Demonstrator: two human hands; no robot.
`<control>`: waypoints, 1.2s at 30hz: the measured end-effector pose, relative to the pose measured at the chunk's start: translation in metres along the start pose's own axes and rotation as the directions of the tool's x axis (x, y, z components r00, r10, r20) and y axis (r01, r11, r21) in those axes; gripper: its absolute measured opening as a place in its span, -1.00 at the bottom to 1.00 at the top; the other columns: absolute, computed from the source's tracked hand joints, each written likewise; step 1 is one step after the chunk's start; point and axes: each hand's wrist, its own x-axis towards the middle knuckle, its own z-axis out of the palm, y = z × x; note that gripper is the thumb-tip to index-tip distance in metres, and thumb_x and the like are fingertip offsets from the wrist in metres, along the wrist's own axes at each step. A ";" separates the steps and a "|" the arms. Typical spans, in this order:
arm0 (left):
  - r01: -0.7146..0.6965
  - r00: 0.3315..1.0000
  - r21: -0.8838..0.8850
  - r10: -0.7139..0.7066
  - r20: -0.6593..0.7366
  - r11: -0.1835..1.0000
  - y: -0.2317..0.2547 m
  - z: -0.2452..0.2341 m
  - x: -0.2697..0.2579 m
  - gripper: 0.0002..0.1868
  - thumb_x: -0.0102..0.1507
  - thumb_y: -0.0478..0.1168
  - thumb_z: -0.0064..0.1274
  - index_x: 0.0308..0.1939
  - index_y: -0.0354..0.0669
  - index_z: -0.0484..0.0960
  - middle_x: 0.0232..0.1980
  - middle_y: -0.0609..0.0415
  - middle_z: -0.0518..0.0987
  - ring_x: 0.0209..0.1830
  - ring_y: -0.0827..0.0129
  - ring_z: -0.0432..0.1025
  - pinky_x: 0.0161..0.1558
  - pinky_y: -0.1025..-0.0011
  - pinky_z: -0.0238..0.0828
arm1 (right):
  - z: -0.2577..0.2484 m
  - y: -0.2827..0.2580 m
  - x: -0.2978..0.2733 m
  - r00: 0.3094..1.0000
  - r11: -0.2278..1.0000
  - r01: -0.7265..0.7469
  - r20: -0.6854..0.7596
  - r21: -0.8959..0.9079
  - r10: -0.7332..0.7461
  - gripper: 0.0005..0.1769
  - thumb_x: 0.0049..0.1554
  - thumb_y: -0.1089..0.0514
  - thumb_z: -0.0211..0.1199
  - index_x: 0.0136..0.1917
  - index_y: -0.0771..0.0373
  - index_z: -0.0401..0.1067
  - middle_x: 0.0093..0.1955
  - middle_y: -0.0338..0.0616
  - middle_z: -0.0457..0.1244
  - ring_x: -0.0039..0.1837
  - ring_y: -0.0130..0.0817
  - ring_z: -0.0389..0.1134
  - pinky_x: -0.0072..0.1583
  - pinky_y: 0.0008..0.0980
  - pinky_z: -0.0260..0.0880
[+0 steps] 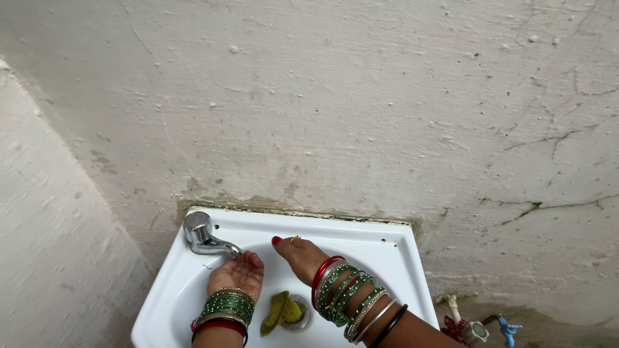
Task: The person scrubs a white wall-mounted sink with a yellow sponge under running water. They wipe the basin, faucet, and surrounding edges, then rinse the sponge and continue scrubbing the sink surface.
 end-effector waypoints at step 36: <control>-0.058 0.984 0.650 0.153 -0.092 0.758 0.054 0.041 -0.087 -0.85 0.37 -0.31 -0.13 -0.13 -0.37 0.48 -0.29 -0.08 0.50 -0.37 0.16 0.47 -0.21 0.17 0.57 | 0.003 -0.030 0.002 0.992 0.992 0.125 -0.018 -0.013 -0.125 -0.03 0.18 -0.51 -0.21 0.51 0.28 0.19 0.47 0.10 0.19 0.54 -0.07 0.15 0.53 -0.12 0.09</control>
